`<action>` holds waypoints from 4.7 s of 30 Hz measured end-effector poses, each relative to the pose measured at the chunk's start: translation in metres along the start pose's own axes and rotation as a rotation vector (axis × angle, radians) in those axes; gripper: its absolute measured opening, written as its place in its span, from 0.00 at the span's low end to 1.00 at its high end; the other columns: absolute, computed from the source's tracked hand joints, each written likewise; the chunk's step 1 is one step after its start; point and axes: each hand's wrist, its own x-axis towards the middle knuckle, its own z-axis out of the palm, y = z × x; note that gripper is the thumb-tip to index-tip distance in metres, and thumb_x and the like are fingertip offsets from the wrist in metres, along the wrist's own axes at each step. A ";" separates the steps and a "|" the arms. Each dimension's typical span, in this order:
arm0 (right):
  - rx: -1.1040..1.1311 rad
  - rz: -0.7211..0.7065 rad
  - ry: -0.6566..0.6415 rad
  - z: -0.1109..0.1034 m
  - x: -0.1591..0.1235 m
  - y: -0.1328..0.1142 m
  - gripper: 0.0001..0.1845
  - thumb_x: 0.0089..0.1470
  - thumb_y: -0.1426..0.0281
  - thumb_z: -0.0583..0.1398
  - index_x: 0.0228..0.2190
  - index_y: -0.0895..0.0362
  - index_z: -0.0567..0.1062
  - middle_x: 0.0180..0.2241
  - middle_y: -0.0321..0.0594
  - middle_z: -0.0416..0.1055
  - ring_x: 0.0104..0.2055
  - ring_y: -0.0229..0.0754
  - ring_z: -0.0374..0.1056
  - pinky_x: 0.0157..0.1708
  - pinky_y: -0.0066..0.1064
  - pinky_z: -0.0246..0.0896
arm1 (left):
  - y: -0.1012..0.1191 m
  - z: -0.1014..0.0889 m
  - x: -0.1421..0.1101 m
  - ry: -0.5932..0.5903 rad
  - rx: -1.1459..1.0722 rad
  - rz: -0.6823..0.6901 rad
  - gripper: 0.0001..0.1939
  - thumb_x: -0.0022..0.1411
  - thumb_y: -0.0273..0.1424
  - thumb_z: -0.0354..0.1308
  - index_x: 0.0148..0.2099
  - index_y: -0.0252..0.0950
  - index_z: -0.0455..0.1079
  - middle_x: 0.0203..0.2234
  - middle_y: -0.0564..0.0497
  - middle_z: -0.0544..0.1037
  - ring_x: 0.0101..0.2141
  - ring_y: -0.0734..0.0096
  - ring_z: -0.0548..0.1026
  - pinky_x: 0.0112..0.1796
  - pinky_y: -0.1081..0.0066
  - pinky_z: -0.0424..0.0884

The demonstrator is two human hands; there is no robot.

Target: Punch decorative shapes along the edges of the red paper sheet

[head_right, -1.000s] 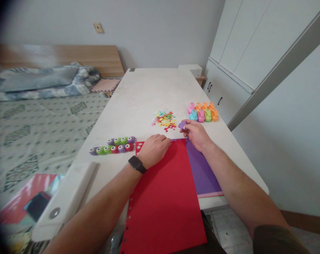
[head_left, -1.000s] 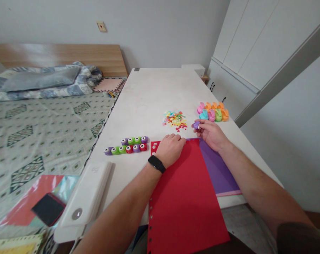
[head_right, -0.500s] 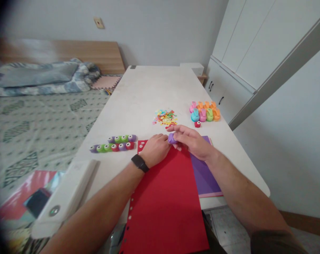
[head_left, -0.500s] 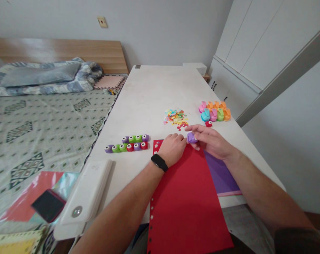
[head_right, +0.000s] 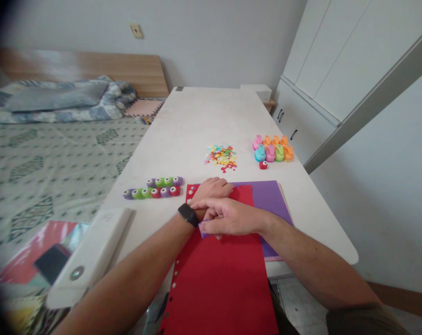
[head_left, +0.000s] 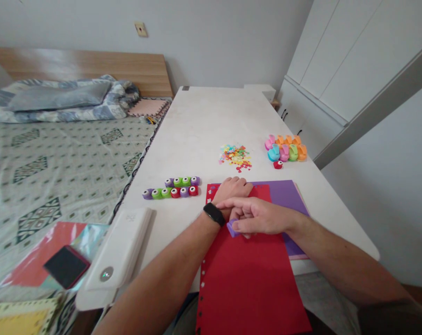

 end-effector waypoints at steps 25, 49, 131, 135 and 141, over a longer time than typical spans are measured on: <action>-0.129 0.009 -0.076 0.005 0.000 0.003 0.44 0.58 0.66 0.66 0.70 0.51 0.54 0.36 0.34 0.68 0.29 0.31 0.63 0.28 0.24 0.58 | 0.002 0.007 0.001 0.043 0.048 0.000 0.06 0.70 0.29 0.55 0.43 0.36 0.73 0.40 0.44 0.76 0.41 0.61 0.74 0.41 0.62 0.69; 0.124 -0.315 0.677 -0.051 -0.018 0.000 0.19 0.60 0.62 0.64 0.50 0.56 0.72 0.30 0.35 0.70 0.27 0.35 0.65 0.26 0.27 0.59 | -0.002 0.015 -0.003 0.143 -0.044 -0.056 0.14 0.74 0.29 0.47 0.46 0.35 0.74 0.37 0.44 0.78 0.40 0.60 0.75 0.45 0.61 0.70; 0.194 -0.246 1.010 -0.109 -0.004 0.055 0.16 0.46 0.62 0.73 0.36 0.55 0.81 0.35 0.37 0.76 0.36 0.36 0.69 0.36 0.27 0.67 | -0.012 0.008 -0.024 0.172 -0.288 -0.171 0.15 0.74 0.37 0.49 0.45 0.37 0.76 0.38 0.45 0.79 0.40 0.63 0.77 0.45 0.65 0.72; 0.221 -0.236 0.992 -0.109 -0.003 0.056 0.18 0.47 0.60 0.73 0.37 0.55 0.80 0.35 0.38 0.76 0.36 0.37 0.71 0.36 0.28 0.69 | -0.012 0.007 -0.025 0.168 -0.283 -0.168 0.15 0.74 0.37 0.50 0.45 0.37 0.76 0.38 0.44 0.79 0.40 0.62 0.77 0.44 0.65 0.72; 0.214 -0.218 0.977 -0.108 0.000 0.057 0.19 0.47 0.57 0.73 0.36 0.55 0.79 0.36 0.40 0.78 0.36 0.37 0.72 0.33 0.27 0.70 | -0.012 0.006 -0.025 0.173 -0.286 -0.158 0.14 0.73 0.36 0.50 0.45 0.37 0.76 0.38 0.44 0.79 0.40 0.62 0.77 0.44 0.65 0.72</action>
